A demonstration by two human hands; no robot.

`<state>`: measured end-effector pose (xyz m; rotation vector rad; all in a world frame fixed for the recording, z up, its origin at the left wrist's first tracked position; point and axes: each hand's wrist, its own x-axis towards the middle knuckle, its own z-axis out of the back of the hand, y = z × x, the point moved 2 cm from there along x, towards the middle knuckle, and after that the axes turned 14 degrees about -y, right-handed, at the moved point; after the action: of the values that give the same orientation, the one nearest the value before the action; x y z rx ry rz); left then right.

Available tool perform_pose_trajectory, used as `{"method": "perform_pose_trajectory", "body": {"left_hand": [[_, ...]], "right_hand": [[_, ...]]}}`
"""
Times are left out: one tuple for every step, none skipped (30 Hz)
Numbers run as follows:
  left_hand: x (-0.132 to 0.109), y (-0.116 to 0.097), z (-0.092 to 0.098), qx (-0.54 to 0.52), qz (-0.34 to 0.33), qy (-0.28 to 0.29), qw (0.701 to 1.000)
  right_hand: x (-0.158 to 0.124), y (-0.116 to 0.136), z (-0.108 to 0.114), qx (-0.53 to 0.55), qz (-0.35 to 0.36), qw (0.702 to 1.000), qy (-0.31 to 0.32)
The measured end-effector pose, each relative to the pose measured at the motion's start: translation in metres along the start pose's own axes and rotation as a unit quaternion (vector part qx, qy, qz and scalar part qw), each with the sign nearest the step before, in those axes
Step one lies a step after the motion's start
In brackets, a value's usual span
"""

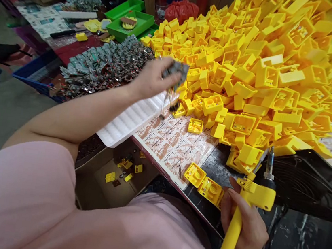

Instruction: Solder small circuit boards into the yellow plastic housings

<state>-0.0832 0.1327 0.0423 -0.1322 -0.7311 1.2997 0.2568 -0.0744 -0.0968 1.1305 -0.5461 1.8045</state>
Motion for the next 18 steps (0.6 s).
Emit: {"method": "perform_pose_trajectory", "body": {"left_hand": [[-0.008,-0.005,-0.009,0.008,-0.002,0.06,0.998],[-0.013,-0.007,-0.017,0.024,-0.005,0.112,0.993],[-0.014,-0.006,-0.021,0.052,-0.011,0.149,0.987],[-0.012,-0.003,-0.022,0.088,-0.02,0.175,0.98],[-0.006,0.003,-0.019,0.129,-0.032,0.177,0.975],[0.002,0.011,-0.014,0.169,-0.045,0.155,0.972],[0.012,0.02,-0.008,0.206,-0.055,0.119,0.97],[0.022,0.03,-0.002,0.234,-0.059,0.09,0.966],[0.03,0.041,0.002,0.256,-0.055,0.079,0.962],[0.037,0.052,0.005,0.277,-0.043,0.086,0.956],[0.041,0.061,0.005,0.293,-0.028,0.098,0.951],[0.042,0.069,0.004,0.304,-0.014,0.11,0.946],[0.041,0.074,0.002,0.307,-0.004,0.114,0.945],[0.039,0.077,0.0,0.301,0.0,0.107,0.948],[0.036,0.079,-0.001,0.288,-0.002,0.09,0.953],[0.034,0.079,-0.002,0.272,-0.008,0.071,0.96],[0.031,0.078,-0.003,0.257,-0.015,0.058,0.965],[0.03,0.077,-0.004,0.245,-0.021,0.05,0.968]], "right_hand": [[0.0,0.0,0.0,-0.004,0.005,1.0,-0.002],[0.001,0.0,0.0,-0.007,0.008,1.0,-0.004],[0.001,0.0,0.0,-0.009,0.01,1.0,-0.002],[0.001,0.0,0.0,-0.01,0.01,1.0,-0.002],[0.001,0.0,0.0,-0.01,0.007,1.0,-0.006],[0.001,-0.001,0.0,-0.007,0.004,1.0,-0.009],[0.001,-0.001,0.001,-0.003,0.001,1.0,-0.012],[0.0,-0.001,0.001,0.003,-0.004,1.0,-0.014],[0.0,-0.001,0.001,0.01,-0.007,1.0,-0.017],[-0.001,-0.001,0.001,0.017,-0.008,1.0,-0.018],[-0.001,-0.001,0.001,0.02,-0.011,1.0,-0.019],[-0.001,-0.001,0.0,0.022,-0.012,1.0,-0.018],[-0.001,-0.001,0.0,0.023,-0.015,0.999,-0.018],[-0.001,-0.001,0.0,0.025,-0.015,0.999,-0.015],[0.0,-0.001,0.0,0.024,-0.014,0.999,-0.016],[0.001,-0.001,0.0,0.02,-0.012,1.0,-0.015],[0.002,0.0,0.0,0.016,-0.007,1.0,-0.013],[0.003,0.0,0.0,0.01,-0.002,1.0,-0.011]]}}
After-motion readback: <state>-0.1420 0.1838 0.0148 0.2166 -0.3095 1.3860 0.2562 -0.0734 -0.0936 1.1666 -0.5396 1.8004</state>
